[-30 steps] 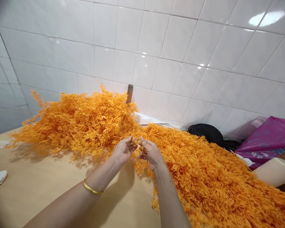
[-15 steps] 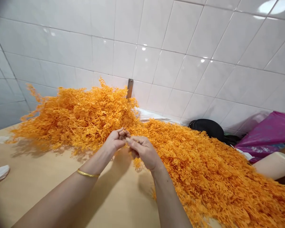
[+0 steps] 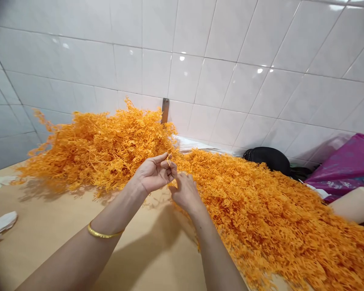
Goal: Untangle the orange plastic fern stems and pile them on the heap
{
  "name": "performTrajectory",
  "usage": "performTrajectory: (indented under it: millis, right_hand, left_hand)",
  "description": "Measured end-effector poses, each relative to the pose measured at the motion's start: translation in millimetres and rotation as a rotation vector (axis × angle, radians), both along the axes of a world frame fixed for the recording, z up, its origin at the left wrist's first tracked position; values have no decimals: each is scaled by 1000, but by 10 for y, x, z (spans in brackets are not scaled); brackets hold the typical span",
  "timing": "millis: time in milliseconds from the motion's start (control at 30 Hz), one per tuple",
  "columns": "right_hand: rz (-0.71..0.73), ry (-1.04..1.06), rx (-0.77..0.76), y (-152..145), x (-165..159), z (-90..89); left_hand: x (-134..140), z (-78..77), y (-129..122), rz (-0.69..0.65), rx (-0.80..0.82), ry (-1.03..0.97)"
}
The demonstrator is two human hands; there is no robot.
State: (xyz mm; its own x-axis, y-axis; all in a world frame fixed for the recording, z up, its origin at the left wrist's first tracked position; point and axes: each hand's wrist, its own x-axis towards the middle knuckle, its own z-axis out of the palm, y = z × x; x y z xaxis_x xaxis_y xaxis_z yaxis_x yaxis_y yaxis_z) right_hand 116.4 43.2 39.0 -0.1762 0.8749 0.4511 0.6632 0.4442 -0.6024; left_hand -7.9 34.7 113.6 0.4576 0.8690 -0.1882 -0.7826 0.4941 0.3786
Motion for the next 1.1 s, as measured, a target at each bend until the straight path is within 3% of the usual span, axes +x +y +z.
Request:
performTrajectory:
  millis: [100,200,333,400,500,633,733,800,867,967,1100]
  right_hand:
    - [-71,-94,-42,4,-56,-54]
    - [-169,-181,-45,-29,-16,73]
    - [-252,-16,52,-93,100,334]
    - [-286,128,59,-105,158,405]
    - [-324,354,73,-104,220,440]
    - [-341,573,158,-114,272,464]
    - [-347,554,217,-119,307,481]
    - [-354,506,238,-119,321,486]
    - [-381,454,250,-127,316,491]
    - [-410,357,260,-160,276,506]
    - [-303,190,343,-194,203,508]
  left_hand:
    - [-29,140,-128,-68,74,-19]
    - [-105,230,-176,-50,165,-77]
    - [-215,227,-139,81,345,-159]
    - [-244,193,-128,74,499,-125]
    - [-240,130,-144,-74,798,107]
    - [-159,11,-153,-399,1031,774]
    - [-93,-81,-121,-450,1067,1159]
    - [-68,-108,-107,-449,1066,1226]
    - [-52,-105,-106,-424,1023,1129]
    - [-17,-96,-104,-268,860,842]
    - [48,-160,-40,-85,580,614]
